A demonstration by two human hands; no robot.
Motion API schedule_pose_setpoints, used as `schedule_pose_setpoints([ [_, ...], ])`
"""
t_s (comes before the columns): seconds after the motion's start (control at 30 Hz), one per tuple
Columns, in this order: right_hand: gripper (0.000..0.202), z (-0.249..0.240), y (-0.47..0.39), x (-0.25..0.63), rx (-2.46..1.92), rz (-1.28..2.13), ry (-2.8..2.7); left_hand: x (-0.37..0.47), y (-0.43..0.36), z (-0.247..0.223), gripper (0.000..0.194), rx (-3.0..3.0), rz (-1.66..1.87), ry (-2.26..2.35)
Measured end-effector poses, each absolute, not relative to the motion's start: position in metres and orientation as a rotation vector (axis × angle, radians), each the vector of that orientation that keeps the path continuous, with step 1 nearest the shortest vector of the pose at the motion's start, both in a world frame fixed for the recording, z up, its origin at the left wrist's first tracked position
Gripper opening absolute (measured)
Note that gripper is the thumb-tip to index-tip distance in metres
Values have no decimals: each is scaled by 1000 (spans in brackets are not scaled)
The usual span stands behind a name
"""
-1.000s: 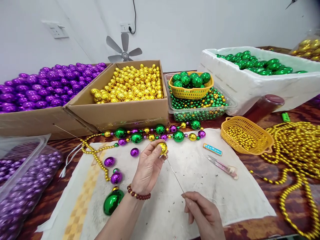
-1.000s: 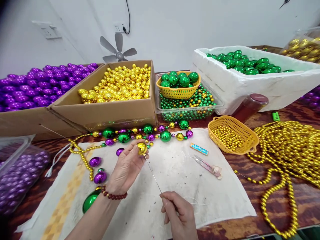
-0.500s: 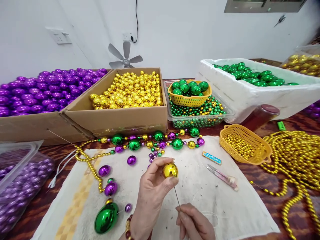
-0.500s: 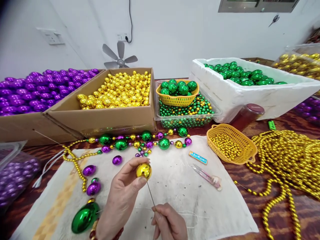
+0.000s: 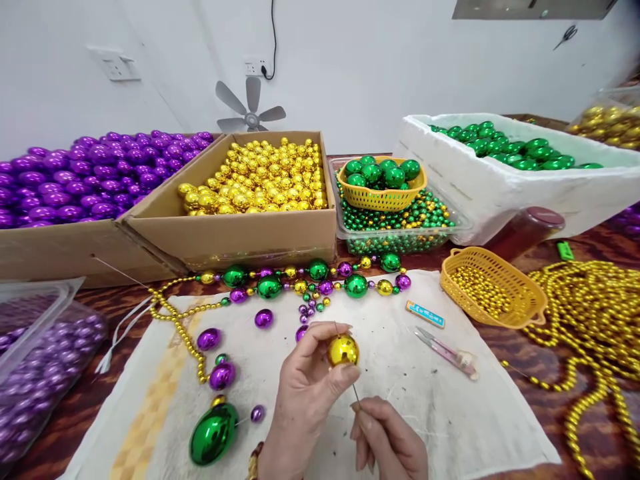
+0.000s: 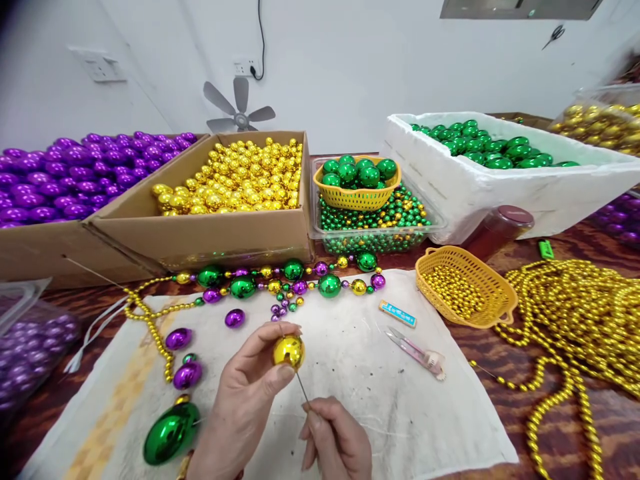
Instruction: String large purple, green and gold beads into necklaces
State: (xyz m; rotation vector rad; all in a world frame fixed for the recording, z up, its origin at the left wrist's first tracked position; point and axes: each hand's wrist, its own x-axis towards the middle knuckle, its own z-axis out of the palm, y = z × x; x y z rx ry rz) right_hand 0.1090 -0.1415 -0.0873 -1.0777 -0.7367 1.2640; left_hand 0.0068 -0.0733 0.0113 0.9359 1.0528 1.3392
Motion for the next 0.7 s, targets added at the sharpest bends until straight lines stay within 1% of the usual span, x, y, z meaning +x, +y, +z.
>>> schedule_pose_setpoints([
  [0.17, 23, -75, -132, 122, -1123, 1353, -737, 20, -84, -8, 31, 968, 1060, 1078],
  [0.23, 23, -75, -133, 128, -1147, 1384, -756, 23, -84, -17, 30, 1011, 1043, 1116],
  [0.33, 28, -77, -137, 136, -1195, 1429, -748, 25, -84, -28, 31, 1067, 1046, 1164],
  [0.53, 25, -79, -131, 140, -1251, 1397, -608, 22, -87, -33, 42, 1313, 861, 1243],
  [0.7, 28, -81, -127, 148, -1297, 1355, -572, -24, -55, -18, 29, 1685, 818, 1446],
])
